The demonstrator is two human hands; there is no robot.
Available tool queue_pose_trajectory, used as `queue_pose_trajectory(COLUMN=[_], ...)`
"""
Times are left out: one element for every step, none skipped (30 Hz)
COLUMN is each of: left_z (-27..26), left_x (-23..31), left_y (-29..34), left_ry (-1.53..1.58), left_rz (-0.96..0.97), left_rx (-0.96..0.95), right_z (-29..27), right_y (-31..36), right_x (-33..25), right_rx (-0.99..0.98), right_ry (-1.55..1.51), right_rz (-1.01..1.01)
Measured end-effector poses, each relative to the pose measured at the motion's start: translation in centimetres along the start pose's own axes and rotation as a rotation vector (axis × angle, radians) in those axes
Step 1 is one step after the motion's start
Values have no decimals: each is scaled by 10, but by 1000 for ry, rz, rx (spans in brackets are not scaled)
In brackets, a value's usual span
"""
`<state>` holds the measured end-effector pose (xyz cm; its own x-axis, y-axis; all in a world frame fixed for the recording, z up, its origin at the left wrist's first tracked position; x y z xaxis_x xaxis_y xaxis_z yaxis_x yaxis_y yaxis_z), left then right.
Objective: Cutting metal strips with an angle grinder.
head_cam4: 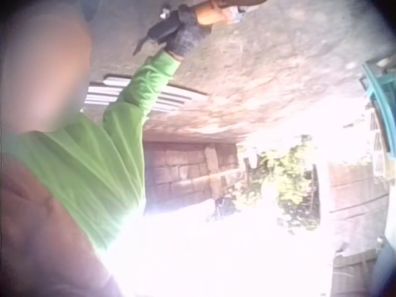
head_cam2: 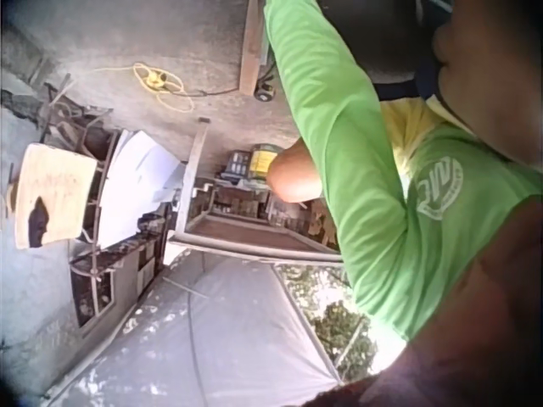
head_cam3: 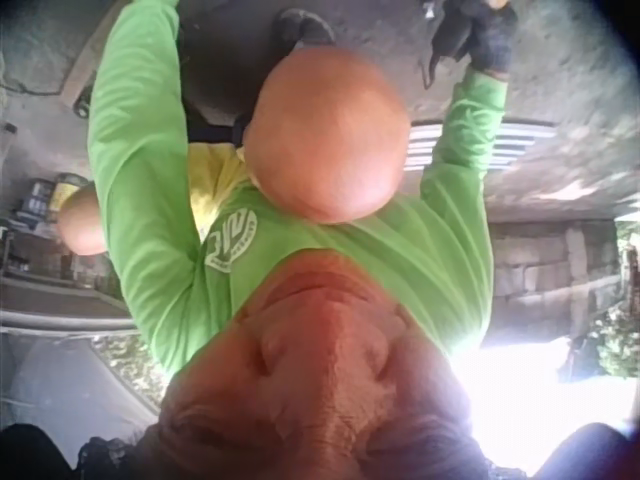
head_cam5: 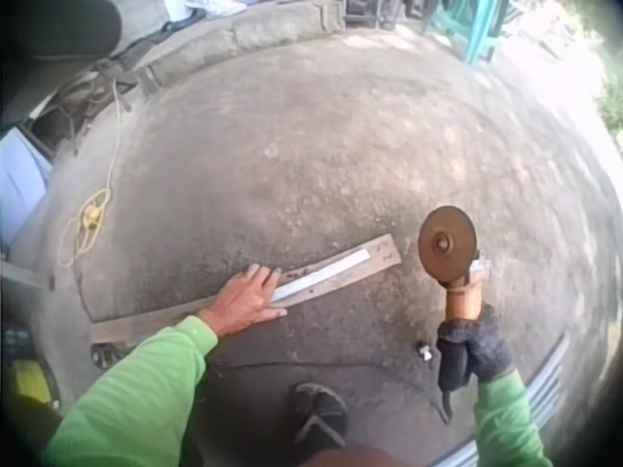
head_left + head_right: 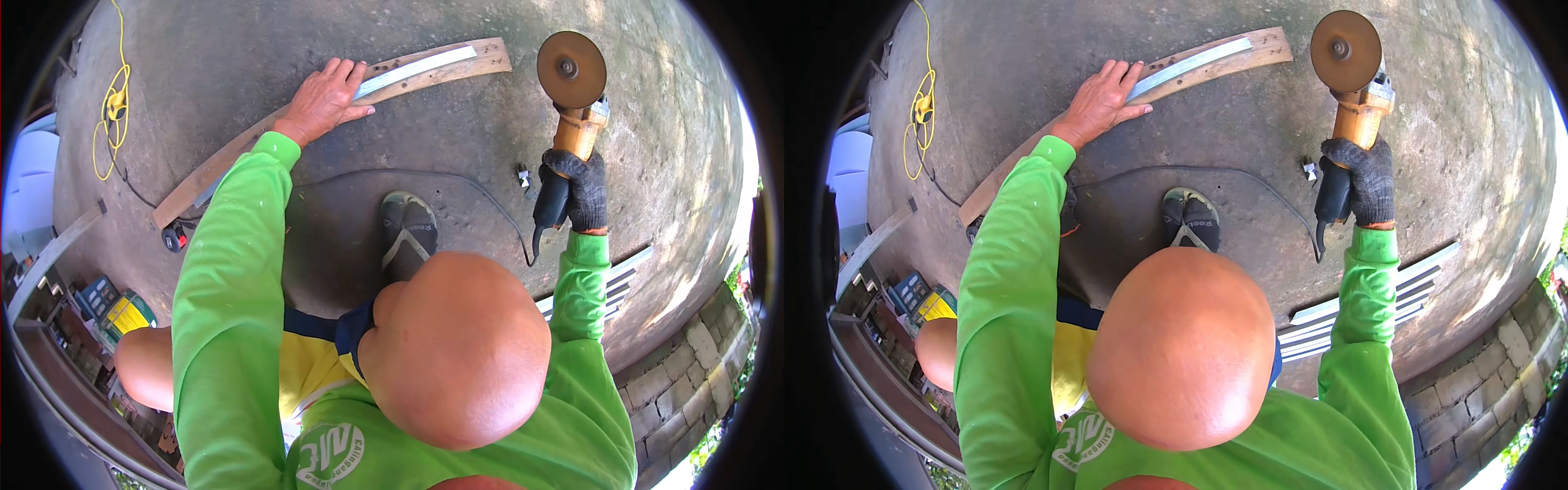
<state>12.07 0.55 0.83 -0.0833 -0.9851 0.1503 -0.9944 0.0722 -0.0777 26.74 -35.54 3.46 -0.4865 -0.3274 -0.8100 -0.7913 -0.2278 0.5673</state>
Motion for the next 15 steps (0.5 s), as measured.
queue_pose_trajectory(left_z=[0, 0, 1, 0, 1, 2, 1, -1, 0, -5, -10, -7, -5, -1, 2], left_x=[-1, -1, 0, 2, 3, 4, 7, 9, 10, 9, 9, 10, 11, 17, 23], left_y=[-1, -2, -1, 0, -1, -4, -6, -8, -8, -10, -9, -11, -17, -27, -36], left_ry=[-11, -21, -22, -33, -44, -46, -34, -23, -23, -28, -36, -8, 7, 25, 47], left_rz=[2, 3, 6, 1, -6, -2, 5, 10, 7, 7, -1, -10, -31, -25, -11], left_rx=[-4, -8, -9, -13, -18, -20, -11, -3, -12, 2, 10, -27, -66, -55, -25], right_z=[-2, -3, -3, -4, -6, -9, -11, -12, -12, -8, 0, 1, -7, -9, -12], right_y=[-1, -2, -2, -3, -6, -9, -11, -14, -17, -22, -24, -26, -29, -34, -37], right_x=[0, -1, -2, -2, -2, -2, -2, -2, -1, -2, -3, -1, 1, 1, 0], right_rx=[-4, -2, -3, -2, 0, 7, 13, 11, 13, 5, -11, -39, -31, -41, -36], right_ry=[10, 8, -8, -26, -31, -7, 16, 14, 1, -13, -41, -44, -33, -30, -54], right_rz=[6, 6, 1, -6, -6, -17, -24, -17, -9, -7, -31, -23, -20, -22, -19])
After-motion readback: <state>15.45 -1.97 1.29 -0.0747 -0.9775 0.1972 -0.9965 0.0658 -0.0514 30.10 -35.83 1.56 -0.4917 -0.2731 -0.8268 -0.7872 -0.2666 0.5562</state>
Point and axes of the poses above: each hand's wrist, its own y-axis away from the middle knuckle, its own z-axis out of the palm, x = y × z, the point moved 7 cm from there along -y, towards the middle knuckle, and after that the axes turned 5 degrees about x, right-handed, at the moved point
